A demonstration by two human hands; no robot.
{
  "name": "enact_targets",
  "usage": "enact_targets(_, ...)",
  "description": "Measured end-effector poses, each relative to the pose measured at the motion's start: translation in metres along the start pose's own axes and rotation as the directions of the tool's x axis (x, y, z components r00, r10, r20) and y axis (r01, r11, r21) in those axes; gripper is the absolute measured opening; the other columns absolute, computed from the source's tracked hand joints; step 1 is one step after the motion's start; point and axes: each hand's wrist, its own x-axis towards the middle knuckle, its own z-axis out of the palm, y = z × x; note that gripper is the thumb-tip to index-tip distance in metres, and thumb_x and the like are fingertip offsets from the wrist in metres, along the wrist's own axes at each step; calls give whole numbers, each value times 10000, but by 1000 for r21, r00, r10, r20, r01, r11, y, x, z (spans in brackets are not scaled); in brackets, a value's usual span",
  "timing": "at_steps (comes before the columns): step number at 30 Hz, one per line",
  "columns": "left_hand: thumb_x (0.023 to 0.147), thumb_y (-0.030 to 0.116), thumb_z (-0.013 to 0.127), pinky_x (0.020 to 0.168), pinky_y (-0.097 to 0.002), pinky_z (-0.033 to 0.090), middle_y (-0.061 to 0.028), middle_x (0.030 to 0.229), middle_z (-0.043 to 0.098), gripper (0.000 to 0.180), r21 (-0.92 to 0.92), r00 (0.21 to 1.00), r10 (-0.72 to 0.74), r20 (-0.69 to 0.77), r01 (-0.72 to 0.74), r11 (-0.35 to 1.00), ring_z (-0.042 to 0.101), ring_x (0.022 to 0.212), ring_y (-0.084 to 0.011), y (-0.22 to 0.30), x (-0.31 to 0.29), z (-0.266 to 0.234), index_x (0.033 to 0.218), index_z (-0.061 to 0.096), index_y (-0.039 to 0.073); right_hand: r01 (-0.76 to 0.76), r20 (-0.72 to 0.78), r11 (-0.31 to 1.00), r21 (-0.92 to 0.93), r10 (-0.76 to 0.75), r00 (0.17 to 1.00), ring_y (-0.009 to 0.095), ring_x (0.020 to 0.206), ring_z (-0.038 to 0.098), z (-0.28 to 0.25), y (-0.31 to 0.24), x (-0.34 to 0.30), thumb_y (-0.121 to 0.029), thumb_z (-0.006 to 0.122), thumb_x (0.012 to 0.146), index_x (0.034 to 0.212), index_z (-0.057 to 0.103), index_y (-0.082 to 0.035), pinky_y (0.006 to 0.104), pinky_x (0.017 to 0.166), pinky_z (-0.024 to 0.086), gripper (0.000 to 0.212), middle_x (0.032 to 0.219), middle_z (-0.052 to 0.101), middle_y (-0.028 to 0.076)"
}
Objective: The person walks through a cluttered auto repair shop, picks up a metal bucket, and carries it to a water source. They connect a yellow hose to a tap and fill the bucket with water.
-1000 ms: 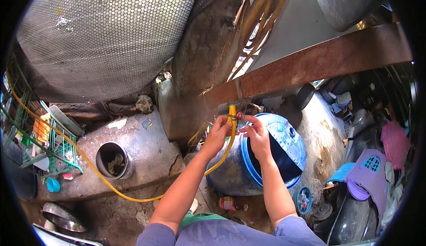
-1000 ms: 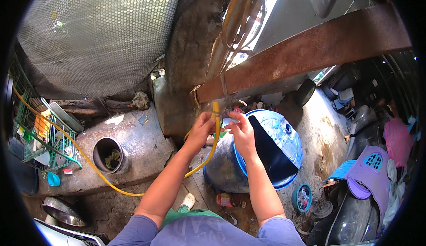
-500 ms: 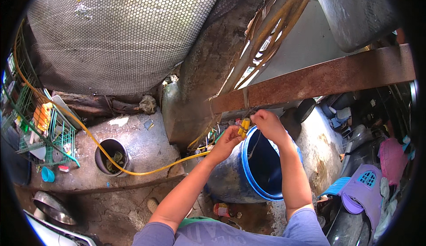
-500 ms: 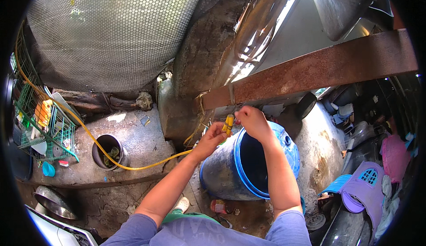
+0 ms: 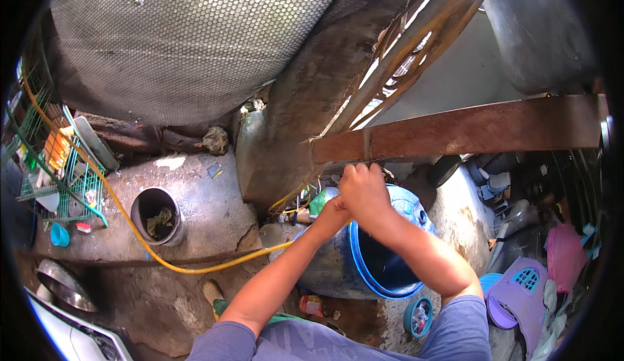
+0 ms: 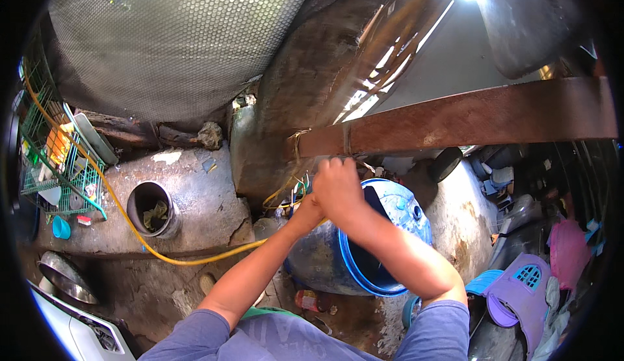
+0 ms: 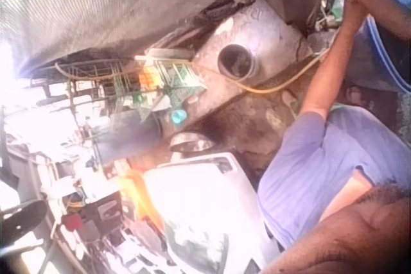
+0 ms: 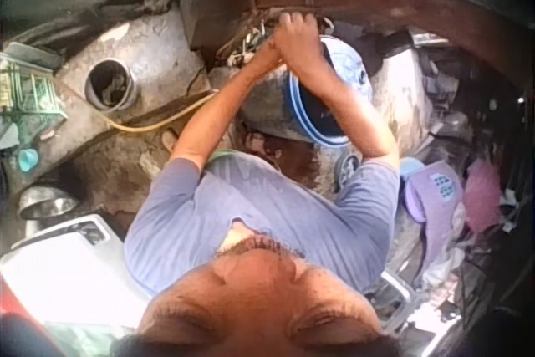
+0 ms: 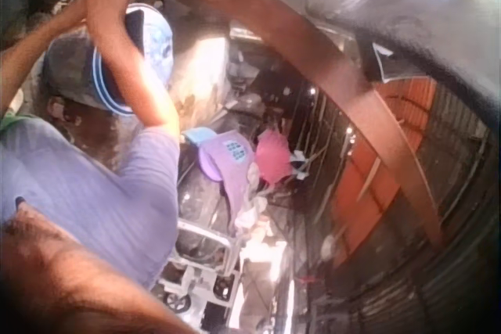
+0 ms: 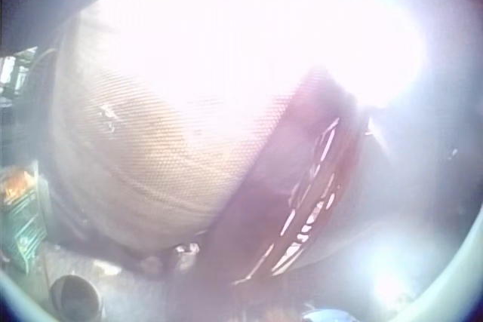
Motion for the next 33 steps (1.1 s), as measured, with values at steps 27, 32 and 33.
enact_targets(27,926,95,650,799,-259,507,-21,977,669,131,-16,980,200,2,-200,980,629,895,-99,-19,40,23,1041,603,55,-408,73,490,770,568,820,369,703,658,0,-11,-110,-144,606,947,925,606,-42,418,612,519,105,779,655,168)
enact_targets(32,933,120,648,802,-242,484,12,945,641,146,156,994,109,-19,-105,982,585,879,-68,-11,24,18,1064,610,66,-513,250,311,800,604,757,331,737,672,5,-13,-116,-153,650,915,973,656,-46,398,652,525,122,807,670,147)
enact_targets(33,934,123,646,808,-246,484,9,954,644,149,159,995,99,-1,-97,982,588,890,-68,-10,22,15,1067,611,64,-550,310,261,793,604,734,323,744,674,2,-12,-117,-155,659,908,984,665,-48,394,660,526,131,819,674,142)
